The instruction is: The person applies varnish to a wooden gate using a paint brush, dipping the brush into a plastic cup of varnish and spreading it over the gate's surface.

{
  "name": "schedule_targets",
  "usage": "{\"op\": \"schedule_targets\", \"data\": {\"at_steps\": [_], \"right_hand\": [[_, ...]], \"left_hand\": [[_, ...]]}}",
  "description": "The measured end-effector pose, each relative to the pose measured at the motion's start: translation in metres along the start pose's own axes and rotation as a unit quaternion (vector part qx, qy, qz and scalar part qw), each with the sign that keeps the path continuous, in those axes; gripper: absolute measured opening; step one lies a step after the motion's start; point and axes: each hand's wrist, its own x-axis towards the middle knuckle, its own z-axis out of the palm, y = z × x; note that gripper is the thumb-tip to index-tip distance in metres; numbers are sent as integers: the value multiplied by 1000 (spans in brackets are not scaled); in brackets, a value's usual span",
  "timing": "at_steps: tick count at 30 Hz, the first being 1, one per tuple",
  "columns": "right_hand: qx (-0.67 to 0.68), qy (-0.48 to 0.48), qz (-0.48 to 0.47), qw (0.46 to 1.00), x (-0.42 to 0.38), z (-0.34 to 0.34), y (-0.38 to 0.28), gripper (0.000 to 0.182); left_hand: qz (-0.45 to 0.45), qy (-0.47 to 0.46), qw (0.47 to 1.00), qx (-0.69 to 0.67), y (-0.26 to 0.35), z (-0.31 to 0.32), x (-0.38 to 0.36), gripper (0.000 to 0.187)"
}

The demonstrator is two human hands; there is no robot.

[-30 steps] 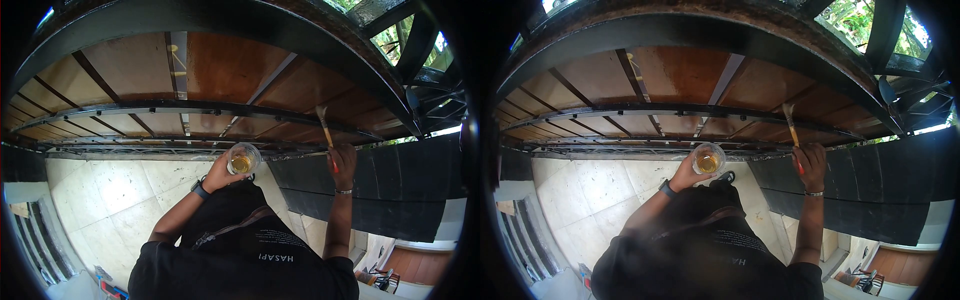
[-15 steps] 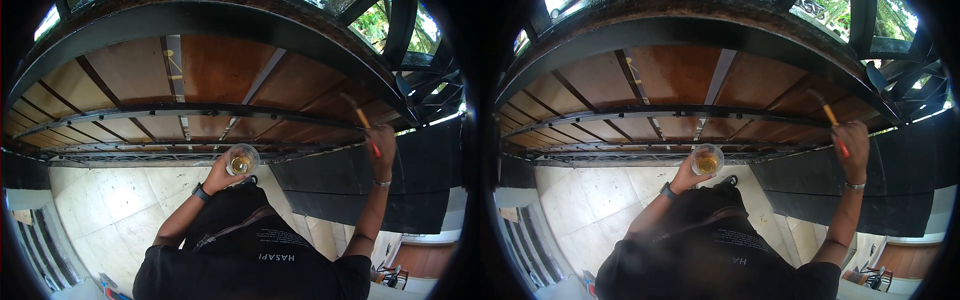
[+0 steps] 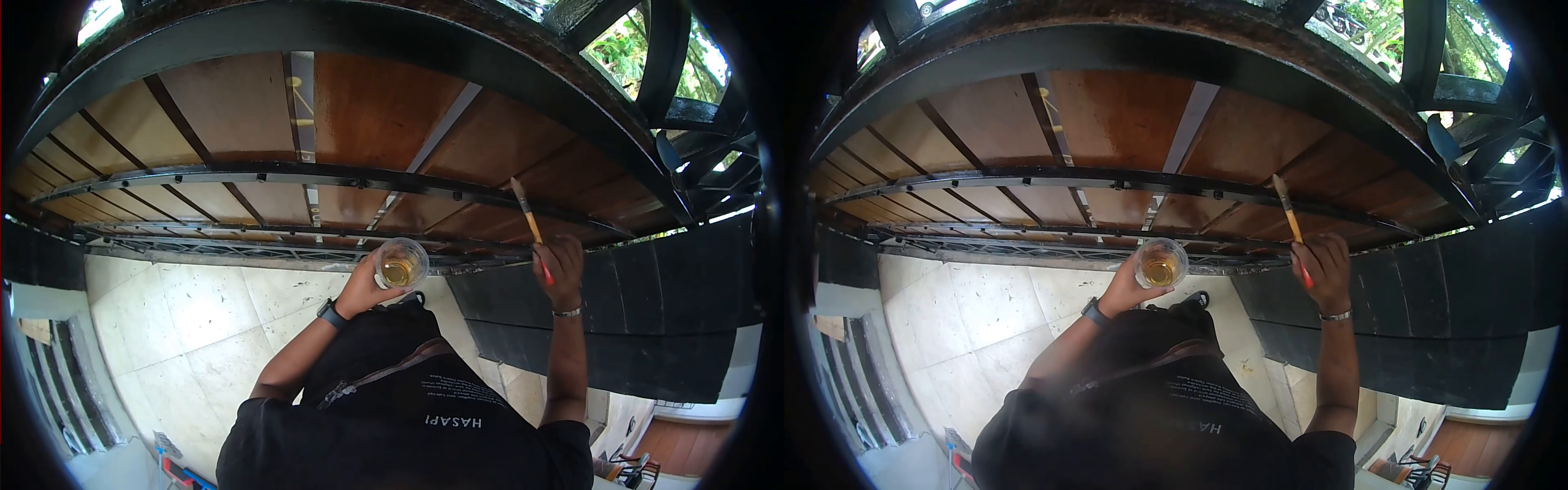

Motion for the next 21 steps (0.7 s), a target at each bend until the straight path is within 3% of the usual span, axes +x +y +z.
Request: {"op": "schedule_targets", "data": {"at_steps": [10,16,17,19,21], "right_hand": [[16,-36,61,997,47,23,2,25],[-110,84,84,987,54,-38,13,16],[-103,80,82,988,43,-40,15,16],[-74,243,70,965,17,-36,12,9],[-38,229,90,969,-7,-26,-10,10]], "left_hand": [[-5,24,1000,-19,4,3,0,82],[9,20,1000,11,-5,1,-2,86],[4,18,1000,7,-7,1,-3,86],[7,25,999,23,-9,0,-5,86],[29,35,998,36,-12,0,-6,85]]}}
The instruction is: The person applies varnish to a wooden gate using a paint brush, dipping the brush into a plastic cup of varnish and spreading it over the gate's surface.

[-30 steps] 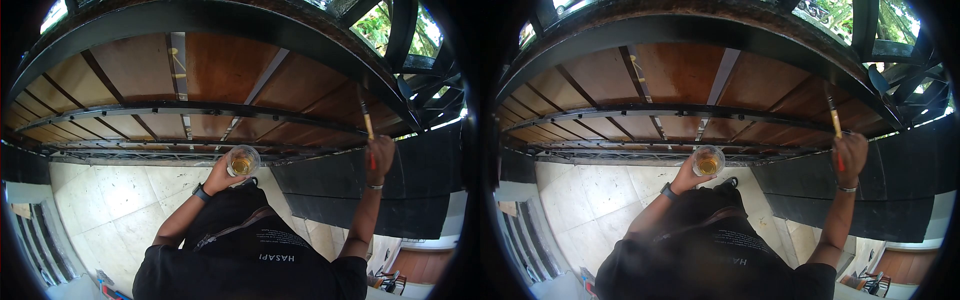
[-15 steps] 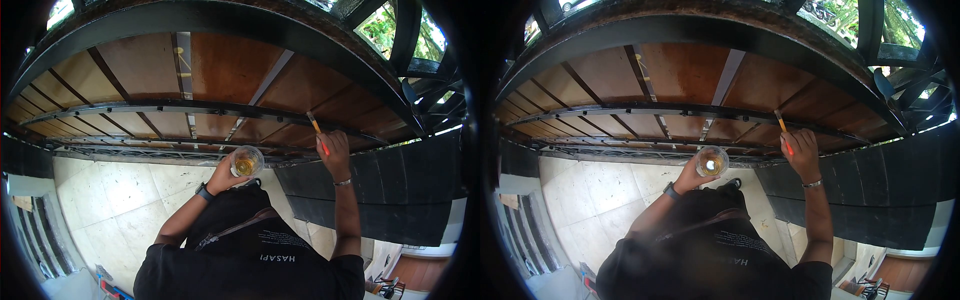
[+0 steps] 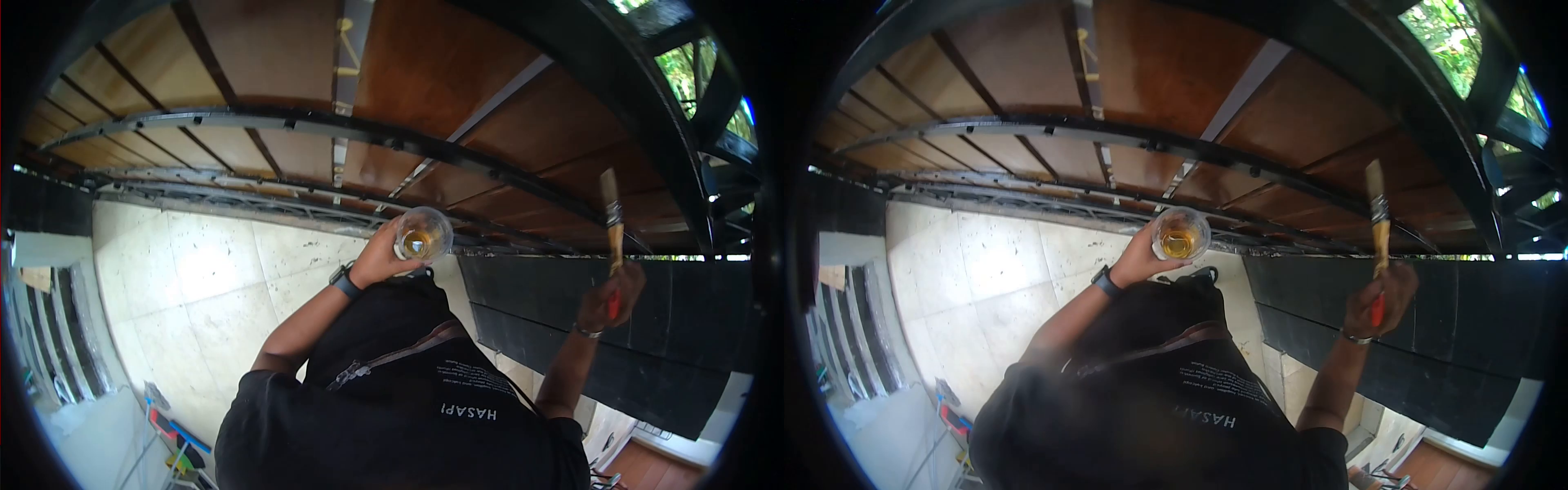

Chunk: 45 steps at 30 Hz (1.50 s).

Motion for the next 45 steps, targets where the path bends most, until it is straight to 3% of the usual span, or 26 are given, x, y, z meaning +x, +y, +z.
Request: {"op": "schedule_targets", "data": {"at_steps": [4,6,10,15,18,22,24,27,31,33,37,39,42,45], "right_hand": [[92,-65,102,988,-83,11,-36,15],[47,-186,189,963,-109,21,-54,16],[34,-236,161,958,-113,46,-66,18],[116,-271,244,924,-107,67,-71,18],[54,-325,191,925,-98,72,-71,23],[70,-294,210,930,-110,84,-67,23],[135,-248,321,904,-111,89,-70,22],[183,-225,383,877,-111,93,-72,23],[145,-287,322,891,-109,90,-41,22],[67,-359,195,910,-107,81,-22,21],[7,-334,184,924,-100,58,-4,19],[-25,-272,97,957,-113,52,1,16],[18,-264,49,963,-134,56,-10,16],[21,-251,82,964,-142,77,-36,16]], "left_hand": [[0,38,999,-16,3,-3,0,77],[-3,39,999,-14,2,-6,-1,80],[-3,43,999,-6,-1,-9,-3,83],[42,85,996,1,8,-13,-1,83],[49,88,995,-15,10,-16,3,82],[67,115,991,-15,12,-17,1,80],[71,122,990,0,12,-16,0,79],[79,109,991,-18,12,-18,3,79],[89,110,989,-33,7,-15,5,79],[94,107,989,-34,7,-15,6,79],[91,103,990,-30,11,-14,6,77],[93,102,990,-23,10,-14,6,76],[84,94,992,-30,9,-13,3,75],[70,89,993,-13,10,-14,0,74]]}}
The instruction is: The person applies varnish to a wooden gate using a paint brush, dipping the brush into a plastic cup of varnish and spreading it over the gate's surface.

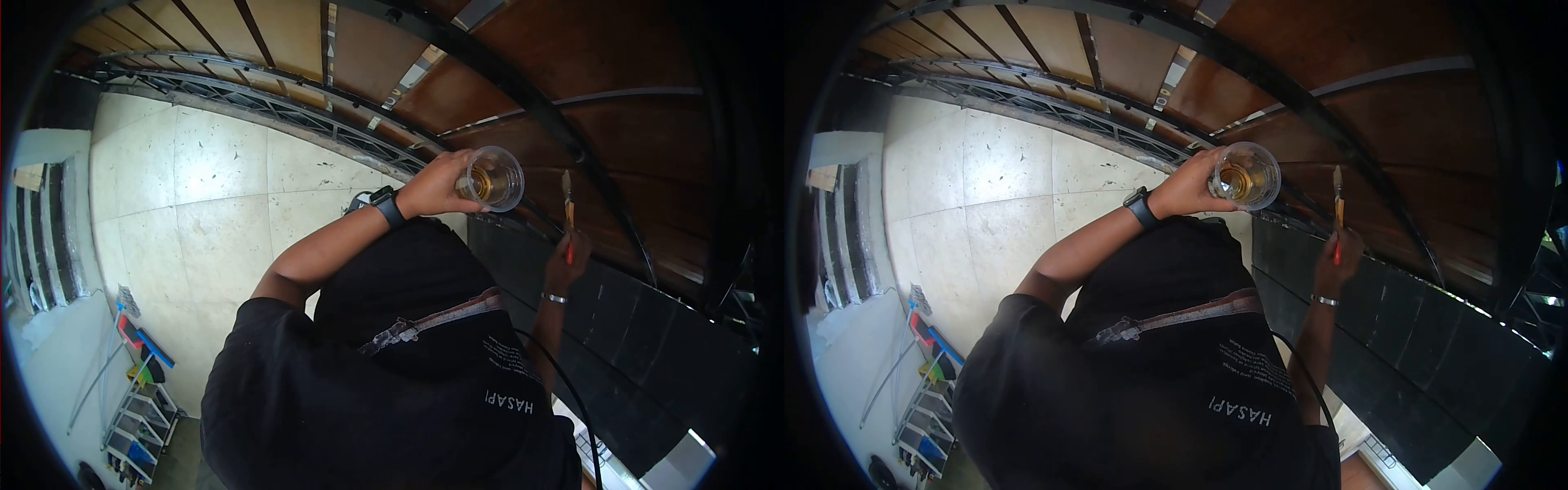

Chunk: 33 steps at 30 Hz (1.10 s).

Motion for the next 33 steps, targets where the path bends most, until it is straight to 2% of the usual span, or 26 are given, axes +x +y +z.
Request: {"op": "schedule_targets", "data": {"at_steps": [1,3,11,13,15,18,20,23,25,26,28,29,31,33], "right_hand": [[1,2,3,1000,4,9,-9,16],[7,61,84,995,16,27,-21,15],[69,19,128,989,7,83,-29,14],[78,23,133,988,14,80,-28,14],[37,92,164,982,24,62,-24,13],[78,135,176,972,47,25,-38,13],[47,151,146,976,41,27,-32,13],[44,128,153,979,19,52,-24,13],[43,46,138,988,16,64,-29,15],[42,47,139,988,13,72,-26,15],[68,-24,149,986,9,81,-19,18],[67,-22,151,986,8,80,-12,18],[87,-100,138,982,13,70,-5,19],[82,-110,108,985,21,51,3,19]], "left_hand": [[-7,-4,1000,-3,2,0,0,76],[-13,-10,1000,-5,2,0,0,77],[-49,-29,998,21,-1,-1,-10,88],[-48,-23,998,24,-8,0,-12,89],[-50,-18,998,26,-11,1,-14,90],[-56,-27,998,29,-11,1,-14,91],[-63,-32,997,28,-10,2,-14,91],[-48,-35,998,19,-10,5,-11,90],[-47,-41,998,16,-9,6,-9,89],[-47,-45,998,12,-8,7,-8,88],[-49,-45,998,21,-4,8,-8,87],[-52,-43,997,30,-2,8,-8,86],[-48,-48,997,24,1,7,-6,86],[-44,-54,997,18,1,7,-6,86]]}}
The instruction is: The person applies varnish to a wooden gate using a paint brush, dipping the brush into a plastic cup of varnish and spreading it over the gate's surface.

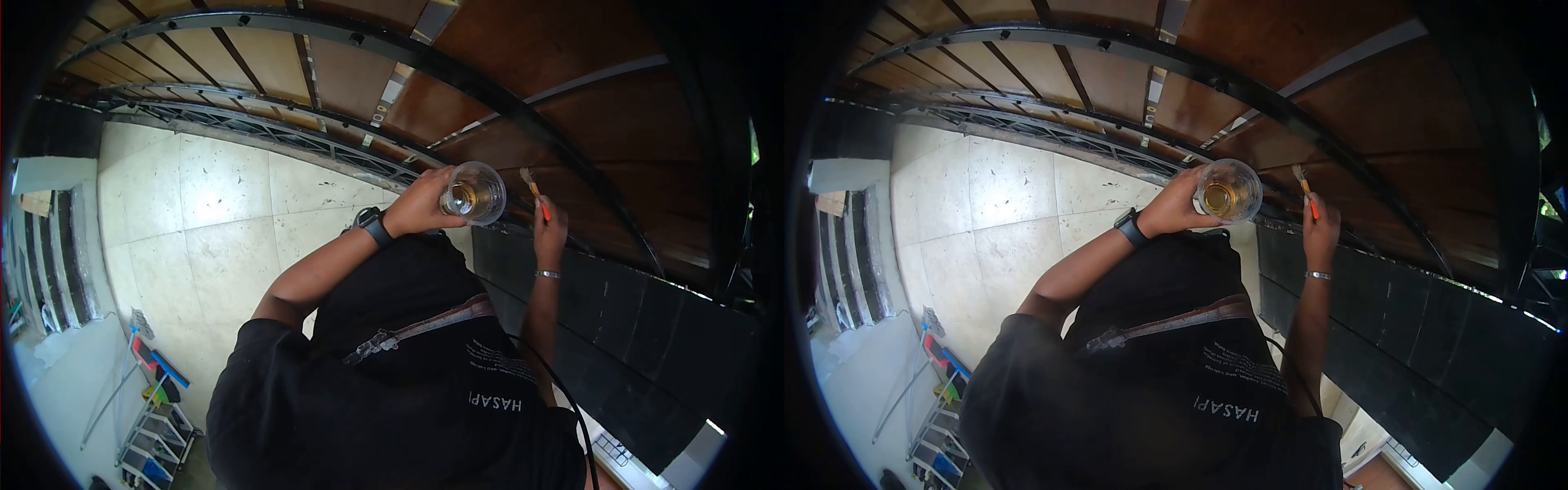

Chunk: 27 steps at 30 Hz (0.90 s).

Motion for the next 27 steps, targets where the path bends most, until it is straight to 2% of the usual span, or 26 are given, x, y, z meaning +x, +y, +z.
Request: {"op": "schedule_targets", "data": {"at_steps": [2,7,10,14,17,19,20,24,25,27], "right_hand": [[-9,-11,-29,999,3,-25,1,20],[-125,81,-91,985,-19,-60,18,22],[-145,118,-112,976,-38,-52,27,23],[-136,120,-72,981,-61,-19,28,21],[-88,96,-69,989,-72,9,30,20],[-33,-23,-57,998,-75,20,35,21],[-23,-40,-62,997,-77,22,39,24],[-39,9,-71,997,-59,0,46,25],[-52,46,-81,994,-51,-16,47,26],[-69,89,-82,990,-47,-39,53,27]], "left_hand": [[-2,-4,1000,5,-6,2,-2,85],[-10,3,1000,-3,-7,1,-3,85],[-14,-5,1000,2,-10,4,-3,84],[-12,-34,999,-8,1,6,3,84],[-6,-49,999,-3,-6,14,2,85],[-10,-61,998,6,-7,17,1,85],[-21,-64,998,15,-7,18,1,86],[-26,-69,997,38,-15,23,-1,87],[-21,-77,996,41,-11,23,1,87],[-44,-95,995,-3,-3,25,7,86]]}}
